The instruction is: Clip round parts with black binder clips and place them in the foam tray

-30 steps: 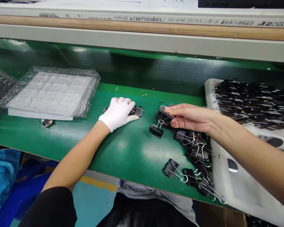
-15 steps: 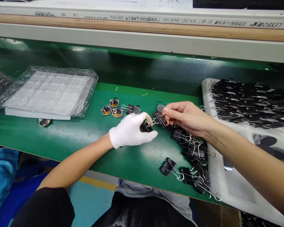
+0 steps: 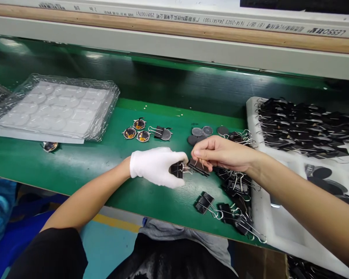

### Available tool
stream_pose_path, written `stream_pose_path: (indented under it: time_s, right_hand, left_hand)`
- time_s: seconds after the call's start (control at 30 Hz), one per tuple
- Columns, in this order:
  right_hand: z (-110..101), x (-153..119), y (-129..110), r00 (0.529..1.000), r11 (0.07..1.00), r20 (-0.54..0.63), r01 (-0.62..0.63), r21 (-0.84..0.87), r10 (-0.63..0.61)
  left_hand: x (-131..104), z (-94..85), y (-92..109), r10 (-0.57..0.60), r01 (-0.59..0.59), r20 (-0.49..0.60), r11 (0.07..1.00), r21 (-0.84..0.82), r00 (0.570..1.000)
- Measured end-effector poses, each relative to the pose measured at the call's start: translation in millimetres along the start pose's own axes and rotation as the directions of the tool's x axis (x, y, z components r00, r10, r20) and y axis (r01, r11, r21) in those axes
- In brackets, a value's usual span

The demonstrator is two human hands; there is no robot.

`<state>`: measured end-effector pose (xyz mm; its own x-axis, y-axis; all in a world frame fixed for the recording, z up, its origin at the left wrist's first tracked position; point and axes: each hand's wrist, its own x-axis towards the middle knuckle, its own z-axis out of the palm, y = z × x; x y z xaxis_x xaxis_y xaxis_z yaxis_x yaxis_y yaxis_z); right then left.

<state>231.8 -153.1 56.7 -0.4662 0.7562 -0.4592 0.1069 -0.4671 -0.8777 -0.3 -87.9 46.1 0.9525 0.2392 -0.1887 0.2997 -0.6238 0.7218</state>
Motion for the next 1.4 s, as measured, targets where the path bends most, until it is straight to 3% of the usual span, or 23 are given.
stream_pose_path:
  time_s: [0.07,0.13,0.23,0.33,0.43,0.5,0.6,0.73,0.93,1.0,1.13,1.2,1.4]
  right_hand:
    - [0,-2,-7,0.993,0.997,0.114,0.018,-0.069,-0.01]
    - [-5,-5,-15,0.99,0.994,0.129,0.068,-0.087,-0.056]
    - [-19,-12,-25,0.981,0.987,-0.114,0.155,-0.046,-0.16]
    - [-37,-13,-29,0.891,0.978,-0.415,0.21,0.015,-0.185]
    - [-46,-5,-29,0.8,0.985,-0.582,0.171,-0.012,-0.146]
    - [-46,5,-29,0.762,0.986,-0.628,0.102,-0.129,-0.161]
    - [-40,28,-35,0.744,0.922,-0.625,-0.03,-0.385,-0.237]
    - [-36,63,-43,0.771,0.807,-0.582,-0.157,-0.569,-0.26]
    - [-39,91,-42,0.86,0.73,-0.505,-0.302,-0.613,-0.068]
    - [-40,96,-40,0.838,0.694,-0.531,-0.307,-0.652,-0.128]
    - [-33,113,-33,0.655,0.631,-0.63,-0.289,-0.72,-0.418]
    - [-28,127,-29,0.604,0.608,-0.632,-0.285,-0.741,-0.486]
    - [-29,155,-8,0.666,0.569,-0.595,-0.301,-0.765,-0.449]
  left_hand:
    - [-1,3.3,-1,0.051,-0.056,0.037,0.988,0.147,0.998]
    - [1,12.1,-2,0.115,-0.106,-0.002,0.925,0.364,0.993]
    - [5,29.9,-5,0.179,-0.116,-0.038,0.769,0.628,0.983]
    - [10,37.9,-7,0.235,-0.161,-0.026,0.741,0.652,0.972]
    - [8,23.2,-13,0.262,-0.119,-0.12,0.739,0.663,0.957]
    - [4,3.9,-23,0.177,0.077,-0.286,0.714,0.696,0.942]
    - [-3,-23.0,-49,0.01,0.335,-0.449,0.652,0.68,0.893]
    - [-3,-33.8,-77,-0.074,0.372,-0.439,0.664,0.648,0.895]
    - [2,-27.7,-81,-0.06,0.432,-0.526,0.654,0.621,0.848]
    - [2,-27.0,-80,-0.05,0.432,-0.533,0.653,0.622,0.844]
    - [4,-23.7,-78,-0.028,0.42,-0.526,0.637,0.646,0.85]
    - [5,-20.7,-75,-0.021,0.426,-0.527,0.618,0.661,0.85]
    - [9,-15.3,-69,-0.017,0.426,-0.534,0.624,0.655,0.845]
